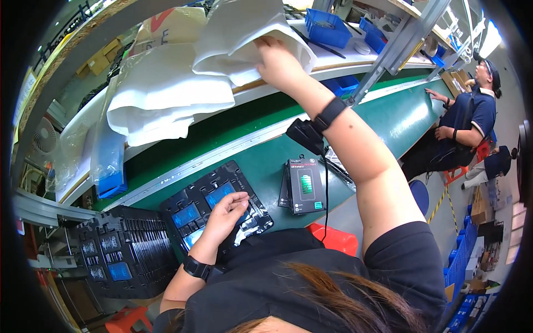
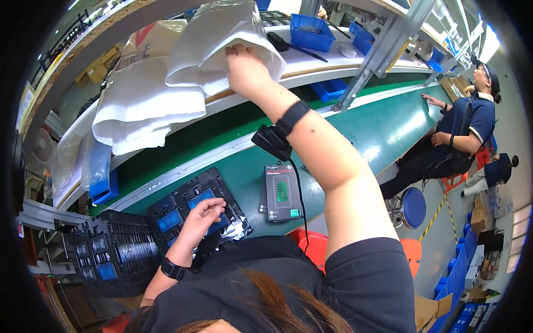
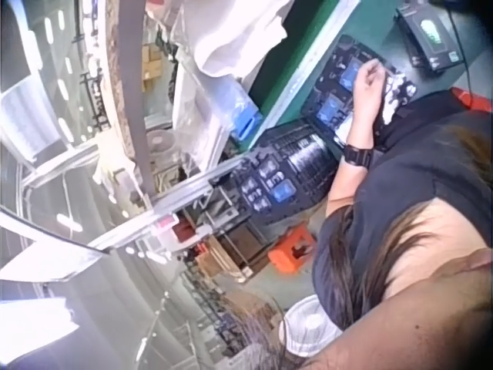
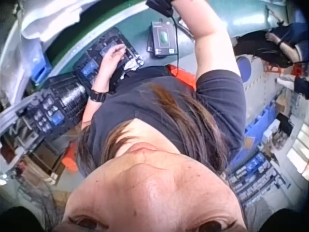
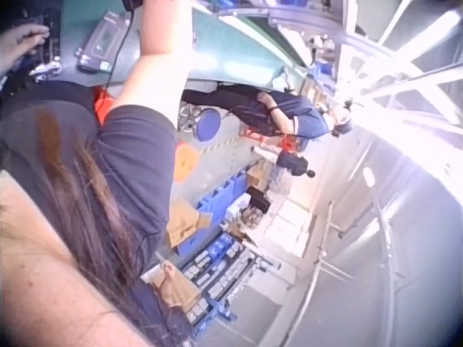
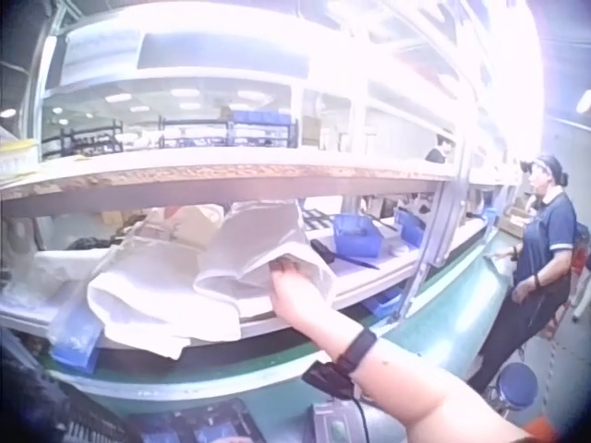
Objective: The recorder is assembling and packaging electronic components, specifically batteries and related accessories, into protective trays and bags.
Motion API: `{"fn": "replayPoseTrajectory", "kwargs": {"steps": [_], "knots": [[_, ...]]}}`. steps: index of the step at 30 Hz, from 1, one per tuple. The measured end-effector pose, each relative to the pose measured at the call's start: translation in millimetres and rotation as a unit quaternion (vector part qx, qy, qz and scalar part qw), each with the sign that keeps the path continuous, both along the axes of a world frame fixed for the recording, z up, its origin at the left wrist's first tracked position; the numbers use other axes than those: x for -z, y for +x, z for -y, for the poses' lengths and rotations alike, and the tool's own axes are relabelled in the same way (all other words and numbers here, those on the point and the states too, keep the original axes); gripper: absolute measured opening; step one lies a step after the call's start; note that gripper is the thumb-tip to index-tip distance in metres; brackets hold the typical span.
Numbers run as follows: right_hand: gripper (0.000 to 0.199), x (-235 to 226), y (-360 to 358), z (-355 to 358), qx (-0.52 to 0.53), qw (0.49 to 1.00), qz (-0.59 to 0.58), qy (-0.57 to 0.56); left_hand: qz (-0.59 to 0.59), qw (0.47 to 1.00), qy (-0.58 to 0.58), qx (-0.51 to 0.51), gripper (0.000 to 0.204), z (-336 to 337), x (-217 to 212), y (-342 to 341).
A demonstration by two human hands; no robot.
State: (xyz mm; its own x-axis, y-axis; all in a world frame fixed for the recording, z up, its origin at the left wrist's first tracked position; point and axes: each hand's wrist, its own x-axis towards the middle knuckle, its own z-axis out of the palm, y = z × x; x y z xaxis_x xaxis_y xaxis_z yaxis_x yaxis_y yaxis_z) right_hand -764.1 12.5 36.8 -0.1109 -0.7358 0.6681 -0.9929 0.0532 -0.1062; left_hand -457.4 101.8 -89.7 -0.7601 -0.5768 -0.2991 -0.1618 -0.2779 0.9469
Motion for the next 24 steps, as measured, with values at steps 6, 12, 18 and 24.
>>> {"fn": "replayPoseTrajectory", "kwargs": {"steps": [6, 12, 18, 24], "knots": [[0.03, -9, 13, 13, 0.099, 0.99, -0.052, 0.083, 0.018, 0.999, -0.03, -0.032, 0.034, 4, 3, 16], [0.02, -11, 11, 2, 0.06, 0.996, -0.048, 0.046, 0.012, 0.998, -0.018, -0.054, 0.032, 6, 7, 22], [0.016, -3, -1, -4, -0.002, 0.995, -0.019, -0.095, 0.004, 0.998, -0.016, -0.055, 0.031, 4, 2, 17], [0.012, 2, -5, -21, 0.01, 0.999, -0.043, -0.008, 0.004, 0.999, -0.014, -0.051, 0.03, 2, 1, 12]]}}
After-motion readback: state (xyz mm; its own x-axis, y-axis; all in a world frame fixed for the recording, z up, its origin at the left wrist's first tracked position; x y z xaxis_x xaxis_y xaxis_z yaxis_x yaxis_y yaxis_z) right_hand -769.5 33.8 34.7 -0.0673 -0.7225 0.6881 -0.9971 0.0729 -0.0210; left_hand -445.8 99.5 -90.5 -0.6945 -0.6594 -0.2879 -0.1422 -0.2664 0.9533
